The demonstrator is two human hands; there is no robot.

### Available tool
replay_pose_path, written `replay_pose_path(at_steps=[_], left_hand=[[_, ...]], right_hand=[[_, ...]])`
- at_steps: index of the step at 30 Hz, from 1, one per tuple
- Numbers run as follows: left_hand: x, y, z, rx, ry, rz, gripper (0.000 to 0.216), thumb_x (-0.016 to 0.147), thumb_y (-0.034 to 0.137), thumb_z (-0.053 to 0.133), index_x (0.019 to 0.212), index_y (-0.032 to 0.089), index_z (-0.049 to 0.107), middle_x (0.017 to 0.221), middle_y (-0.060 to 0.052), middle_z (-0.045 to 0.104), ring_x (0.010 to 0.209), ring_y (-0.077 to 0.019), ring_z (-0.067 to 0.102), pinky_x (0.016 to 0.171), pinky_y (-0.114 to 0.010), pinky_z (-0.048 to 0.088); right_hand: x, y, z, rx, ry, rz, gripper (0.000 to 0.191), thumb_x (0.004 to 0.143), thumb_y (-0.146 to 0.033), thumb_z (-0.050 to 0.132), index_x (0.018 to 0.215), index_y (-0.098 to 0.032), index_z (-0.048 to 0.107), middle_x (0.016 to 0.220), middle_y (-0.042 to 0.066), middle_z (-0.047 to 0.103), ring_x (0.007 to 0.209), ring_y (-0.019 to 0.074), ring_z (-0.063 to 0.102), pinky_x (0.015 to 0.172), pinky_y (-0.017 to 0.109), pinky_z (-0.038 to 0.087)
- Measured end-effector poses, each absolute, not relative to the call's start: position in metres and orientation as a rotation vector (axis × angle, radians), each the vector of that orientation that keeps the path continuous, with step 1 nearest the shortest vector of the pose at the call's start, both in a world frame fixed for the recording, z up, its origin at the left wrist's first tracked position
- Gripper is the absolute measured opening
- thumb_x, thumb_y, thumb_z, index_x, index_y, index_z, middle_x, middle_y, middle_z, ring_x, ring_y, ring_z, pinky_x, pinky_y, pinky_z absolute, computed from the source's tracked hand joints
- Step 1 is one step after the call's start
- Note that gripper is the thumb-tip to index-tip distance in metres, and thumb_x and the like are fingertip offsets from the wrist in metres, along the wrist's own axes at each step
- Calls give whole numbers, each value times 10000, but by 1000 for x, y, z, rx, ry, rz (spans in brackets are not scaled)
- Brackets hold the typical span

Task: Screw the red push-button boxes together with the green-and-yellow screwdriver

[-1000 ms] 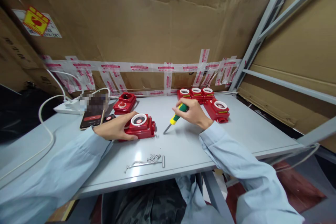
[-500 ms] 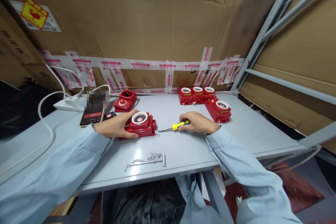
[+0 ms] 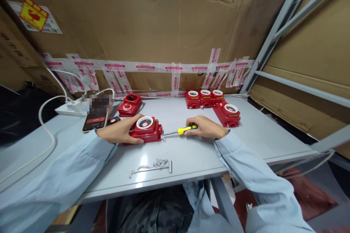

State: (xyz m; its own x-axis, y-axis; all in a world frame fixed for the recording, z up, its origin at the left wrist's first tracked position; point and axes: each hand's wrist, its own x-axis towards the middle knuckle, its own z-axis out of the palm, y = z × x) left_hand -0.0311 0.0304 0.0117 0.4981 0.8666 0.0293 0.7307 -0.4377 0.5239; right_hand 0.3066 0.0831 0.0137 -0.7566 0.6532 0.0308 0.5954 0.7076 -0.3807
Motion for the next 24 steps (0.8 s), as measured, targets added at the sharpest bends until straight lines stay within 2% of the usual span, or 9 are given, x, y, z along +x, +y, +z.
replay_pose_path(at_steps=[24], left_hand=[[-31,31,11,2308,1332,391,611,653,520,715,1122,208,478,1021,-56,662,909,-266,639,768,-321,476]], right_hand=[[307,81,14,-1045,-2744,521,375,812,-538,610,887,-171,637,816,36,658,728,160,550,657,259,339]])
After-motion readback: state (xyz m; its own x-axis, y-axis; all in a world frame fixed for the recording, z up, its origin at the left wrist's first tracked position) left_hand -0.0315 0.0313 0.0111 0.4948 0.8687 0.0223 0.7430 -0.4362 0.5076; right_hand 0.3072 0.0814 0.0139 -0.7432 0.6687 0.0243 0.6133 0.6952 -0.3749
